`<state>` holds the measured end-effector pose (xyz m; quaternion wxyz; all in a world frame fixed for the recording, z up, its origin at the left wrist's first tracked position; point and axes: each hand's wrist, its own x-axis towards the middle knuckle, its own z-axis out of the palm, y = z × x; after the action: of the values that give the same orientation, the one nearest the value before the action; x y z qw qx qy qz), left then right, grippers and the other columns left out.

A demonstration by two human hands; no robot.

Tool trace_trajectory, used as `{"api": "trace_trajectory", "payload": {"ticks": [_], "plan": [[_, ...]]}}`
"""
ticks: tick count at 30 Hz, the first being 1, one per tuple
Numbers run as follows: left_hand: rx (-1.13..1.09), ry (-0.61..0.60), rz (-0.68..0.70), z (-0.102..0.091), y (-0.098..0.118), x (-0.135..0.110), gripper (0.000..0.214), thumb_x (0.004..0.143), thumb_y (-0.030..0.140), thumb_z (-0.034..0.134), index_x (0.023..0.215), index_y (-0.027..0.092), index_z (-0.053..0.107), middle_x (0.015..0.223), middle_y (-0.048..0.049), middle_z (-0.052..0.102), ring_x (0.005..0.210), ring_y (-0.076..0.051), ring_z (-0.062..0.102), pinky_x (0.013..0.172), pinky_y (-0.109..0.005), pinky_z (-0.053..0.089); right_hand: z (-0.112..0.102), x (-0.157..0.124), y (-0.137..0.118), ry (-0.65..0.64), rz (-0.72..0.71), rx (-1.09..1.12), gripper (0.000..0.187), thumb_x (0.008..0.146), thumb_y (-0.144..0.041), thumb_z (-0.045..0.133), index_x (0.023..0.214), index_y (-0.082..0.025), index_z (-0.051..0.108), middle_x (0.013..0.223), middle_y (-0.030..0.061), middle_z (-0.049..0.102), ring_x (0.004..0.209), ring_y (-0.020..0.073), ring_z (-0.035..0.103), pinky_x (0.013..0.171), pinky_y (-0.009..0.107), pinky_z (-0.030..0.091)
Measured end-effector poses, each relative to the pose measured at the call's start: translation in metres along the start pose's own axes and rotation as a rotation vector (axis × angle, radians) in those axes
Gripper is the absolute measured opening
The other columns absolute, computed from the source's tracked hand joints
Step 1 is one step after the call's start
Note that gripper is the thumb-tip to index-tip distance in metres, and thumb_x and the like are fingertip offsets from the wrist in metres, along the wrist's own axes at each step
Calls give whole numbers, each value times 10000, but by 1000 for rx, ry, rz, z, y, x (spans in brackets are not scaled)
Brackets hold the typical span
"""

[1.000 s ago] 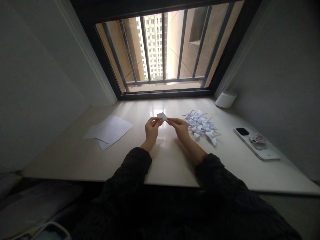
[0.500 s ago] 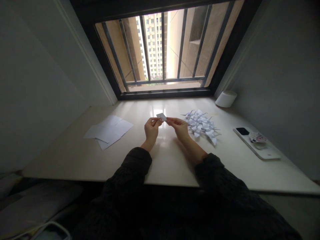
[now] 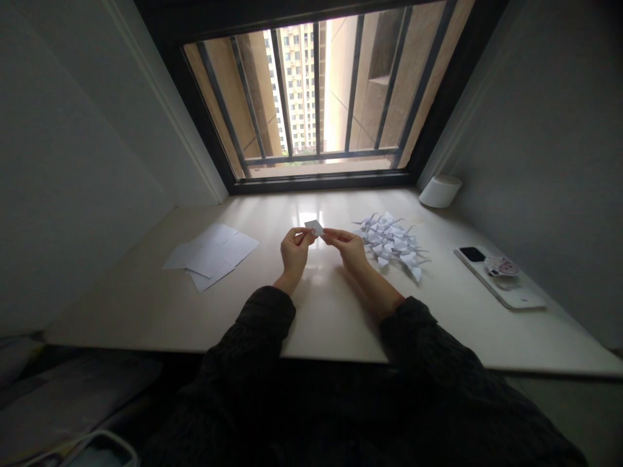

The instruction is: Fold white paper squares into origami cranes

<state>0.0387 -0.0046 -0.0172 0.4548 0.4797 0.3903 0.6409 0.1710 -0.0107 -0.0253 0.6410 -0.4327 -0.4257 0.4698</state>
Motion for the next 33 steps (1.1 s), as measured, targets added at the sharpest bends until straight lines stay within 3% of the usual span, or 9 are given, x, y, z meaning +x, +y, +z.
{"api": "trace_trajectory", "payload": {"ticks": [7,18,26,30,33], "plan": [[-32,-64,-50,-1,3,0,508,607,300,794,934,220,414,797,-41,725,769,-184,690,777,-341,515,-2,2,4,23,-15,5,325,548,-360,805,842,-232,756,749,25,738,688,165,643,736,337,506],[-58,-26,-266,-2,2,4,532,620,284,788,1024,170,461,823,-90,712,772,-217,697,704,-321,498,0,-1,0,4,-41,-26,299,572,-364,794,839,-235,755,842,40,749,792,205,681,788,361,526],[-38,-37,-236,-2,5,3,483,682,314,740,1085,163,521,858,-105,720,798,-249,700,709,-340,491,-2,1,-1,12,-34,-39,304,560,-367,799,827,-227,757,815,45,748,762,206,677,776,373,528],[-28,-100,-166,-1,6,2,522,711,353,718,1157,173,517,843,-90,722,816,-230,698,714,-321,494,-4,1,-1,21,-57,-36,300,567,-375,797,827,-230,755,815,39,746,746,197,669,777,375,525],[-31,-146,-209,-2,5,4,554,697,395,729,1170,179,538,893,-99,719,828,-229,693,691,-305,491,-5,2,1,14,-100,-28,320,590,-372,790,874,-231,746,846,39,742,769,194,668,772,355,521]]}}
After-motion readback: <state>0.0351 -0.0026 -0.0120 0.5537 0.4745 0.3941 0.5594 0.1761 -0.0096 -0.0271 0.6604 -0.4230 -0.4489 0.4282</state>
